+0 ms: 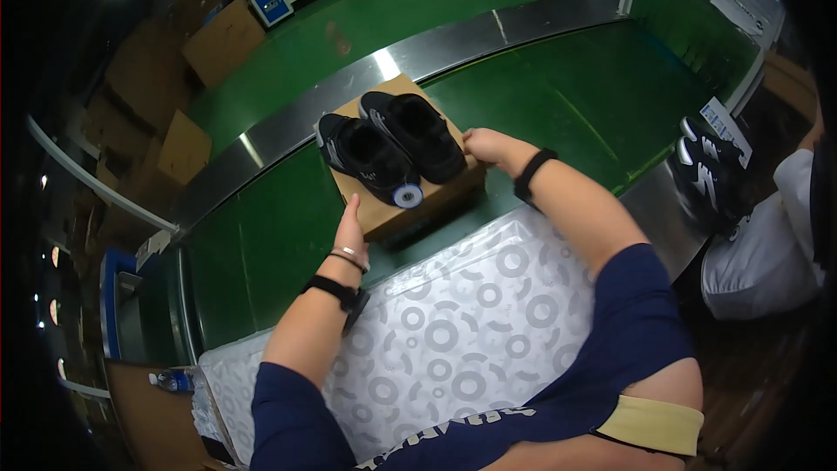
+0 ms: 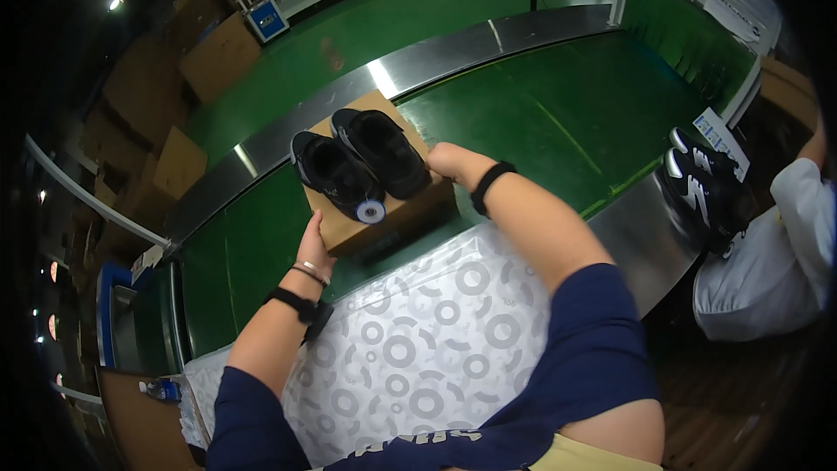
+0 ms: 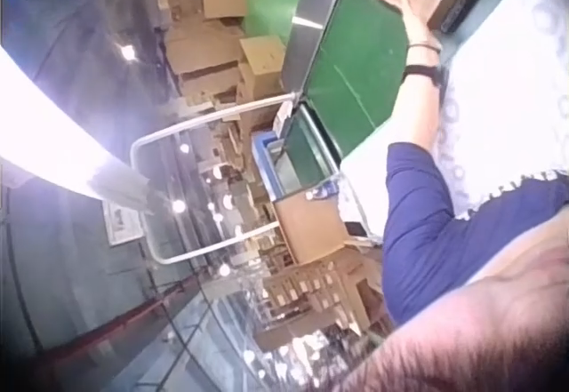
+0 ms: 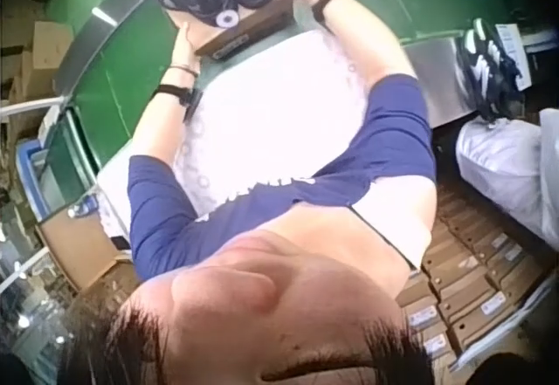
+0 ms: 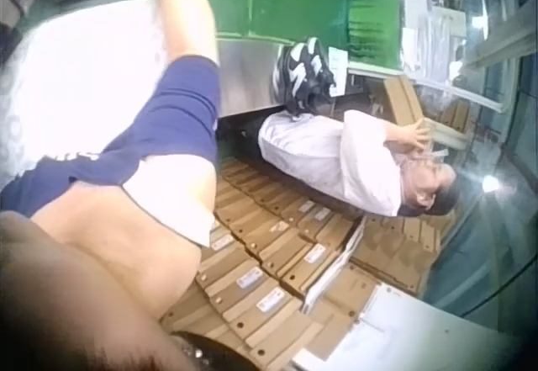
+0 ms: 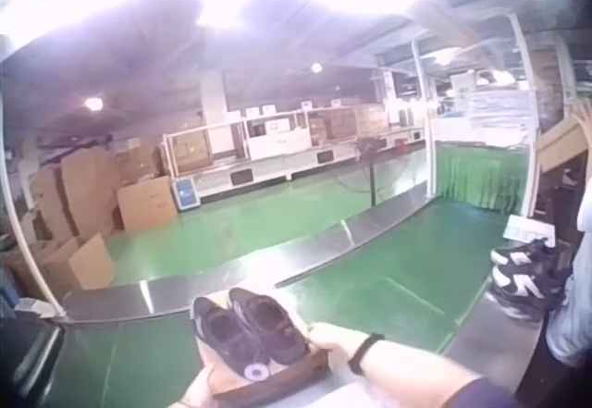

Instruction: Packing pairs of shoes into boxes and stacking the boxes.

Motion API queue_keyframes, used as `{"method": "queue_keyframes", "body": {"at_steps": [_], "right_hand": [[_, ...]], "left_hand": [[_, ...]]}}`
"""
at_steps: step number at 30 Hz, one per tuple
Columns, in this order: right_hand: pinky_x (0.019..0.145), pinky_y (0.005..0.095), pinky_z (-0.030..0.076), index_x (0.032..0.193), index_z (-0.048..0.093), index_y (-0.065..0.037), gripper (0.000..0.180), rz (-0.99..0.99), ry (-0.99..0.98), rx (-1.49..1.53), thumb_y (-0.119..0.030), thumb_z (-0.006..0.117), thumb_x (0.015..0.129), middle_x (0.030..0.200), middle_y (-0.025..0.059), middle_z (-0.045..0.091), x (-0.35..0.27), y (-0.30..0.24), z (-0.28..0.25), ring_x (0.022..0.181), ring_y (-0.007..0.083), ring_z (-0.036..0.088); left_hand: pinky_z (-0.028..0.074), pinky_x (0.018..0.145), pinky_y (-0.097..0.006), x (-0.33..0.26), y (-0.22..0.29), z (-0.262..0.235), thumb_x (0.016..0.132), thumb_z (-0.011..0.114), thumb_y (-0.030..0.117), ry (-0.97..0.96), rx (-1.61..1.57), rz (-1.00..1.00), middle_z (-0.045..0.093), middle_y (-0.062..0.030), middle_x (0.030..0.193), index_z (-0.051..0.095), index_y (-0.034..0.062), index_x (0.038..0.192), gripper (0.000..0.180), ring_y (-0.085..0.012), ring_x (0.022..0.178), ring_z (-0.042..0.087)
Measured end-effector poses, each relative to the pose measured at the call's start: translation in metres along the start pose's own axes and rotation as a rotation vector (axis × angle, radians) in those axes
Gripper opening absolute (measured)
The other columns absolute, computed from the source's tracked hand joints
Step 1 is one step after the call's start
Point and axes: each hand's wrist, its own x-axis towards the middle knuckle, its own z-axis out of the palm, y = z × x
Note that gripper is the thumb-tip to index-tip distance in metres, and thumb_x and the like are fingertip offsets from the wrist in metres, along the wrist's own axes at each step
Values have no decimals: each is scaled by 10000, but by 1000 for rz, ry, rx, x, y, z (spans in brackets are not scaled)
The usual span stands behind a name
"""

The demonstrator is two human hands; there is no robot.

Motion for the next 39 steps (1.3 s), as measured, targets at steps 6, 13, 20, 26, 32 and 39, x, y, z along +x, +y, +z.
{"method": "queue_keyframes", "body": {"at_steps": [6, 13, 20, 26, 32, 39], "right_hand": [[762, 354, 458, 1093, 552, -68, 356, -629, 285, -544, -155, 583, 749, 1071, 163, 560, -42, -37, -21, 949, 270, 555], [659, 336, 468, 921, 638, -77, 211, -986, 261, -705, -111, 603, 716, 772, 126, 633, -15, -84, 17, 717, 239, 611], [688, 318, 459, 805, 624, 41, 277, -438, 197, -243, -175, 601, 633, 790, 199, 617, -8, -107, 21, 733, 295, 595], [860, 375, 382, 852, 627, -50, 255, -1107, 396, -670, -40, 516, 622, 916, 133, 587, -88, -115, 85, 943, 302, 534], [760, 365, 443, 862, 618, -41, 246, -762, 103, -1245, -65, 570, 622, 780, 134, 624, -92, -120, 135, 777, 284, 601], [852, 265, 400, 1310, 154, 98, 770, -989, -309, 149, -194, 628, 778, 1103, 177, 509, -265, -154, 215, 1012, 191, 497]], "left_hand": [[341, 941, -349, -2, 57, -12, 765, 606, 260, 196, 878, 930, 465, -194, 1196, 416, -32, 1193, 551, -280, 1101, 455], [436, 832, -344, 30, 87, 19, 741, 635, 196, 34, 1469, 1365, 540, -143, 1122, 551, 78, 1086, 375, -308, 970, 522], [450, 648, -303, 61, 117, 18, 785, 586, 202, -57, 1025, 714, 628, -144, 750, 635, 5, 886, 226, -209, 678, 599], [374, 909, -328, 6, 50, -31, 740, 620, 140, 1, 645, 958, 516, -171, 1139, 426, -11, 1198, 520, -258, 1052, 495], [305, 959, -385, -136, -18, -96, 701, 635, 155, 146, 1248, 923, 508, -166, 1150, 450, 16, 1187, 539, -309, 1098, 449], [298, 965, -341, -249, -17, -113, 822, 522, 431, -85, -437, 738, 396, -163, 1220, 198, -43, 1288, 739, -235, 1134, 388]]}}
